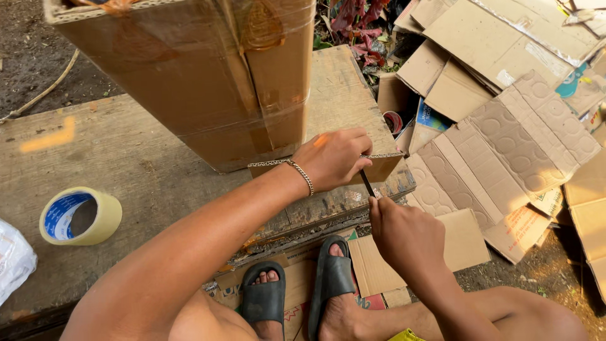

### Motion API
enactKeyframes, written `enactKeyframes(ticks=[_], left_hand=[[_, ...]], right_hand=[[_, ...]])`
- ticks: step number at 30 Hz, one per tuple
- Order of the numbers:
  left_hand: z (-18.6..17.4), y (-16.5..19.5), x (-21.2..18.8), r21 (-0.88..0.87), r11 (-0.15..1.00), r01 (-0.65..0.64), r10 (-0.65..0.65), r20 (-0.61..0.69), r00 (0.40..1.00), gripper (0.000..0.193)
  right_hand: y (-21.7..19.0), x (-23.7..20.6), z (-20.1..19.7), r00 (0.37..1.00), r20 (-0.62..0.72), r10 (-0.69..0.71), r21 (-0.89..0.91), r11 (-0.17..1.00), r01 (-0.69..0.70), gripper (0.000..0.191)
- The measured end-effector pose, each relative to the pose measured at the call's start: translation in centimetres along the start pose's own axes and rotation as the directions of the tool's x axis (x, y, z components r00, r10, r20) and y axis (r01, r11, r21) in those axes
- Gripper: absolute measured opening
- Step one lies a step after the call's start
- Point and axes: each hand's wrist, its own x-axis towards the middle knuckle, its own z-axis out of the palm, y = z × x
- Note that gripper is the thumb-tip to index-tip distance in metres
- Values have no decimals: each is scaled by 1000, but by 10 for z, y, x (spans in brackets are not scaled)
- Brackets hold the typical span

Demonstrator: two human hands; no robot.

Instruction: The person cuts a piece of cardboard with a utility knife, folds it into a small box shape, and secures the edges with clear packing tape. The finished box is placed on a wooden workbench.

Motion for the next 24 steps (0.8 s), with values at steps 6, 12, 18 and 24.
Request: enactKeyframes(ticks=[6,12,18,24], left_hand=[[-5,7,-2,-43,999,21,-19,47,999,20],[-7,10,-1,-28,999,16,-16,21,1000,18],[-3,6,-2,0,1000,24,-24,37,999,27],[-4,4,6,16,996,85,-86,66,994,28]], right_hand=[[2,29,-10,990,140,6,124,992,-23,42],[-4,58,19,989,146,15,161,986,-39,41],[1,53,41,996,91,11,209,977,-29,42],[3,22,51,985,173,-13,196,980,-21,46]])
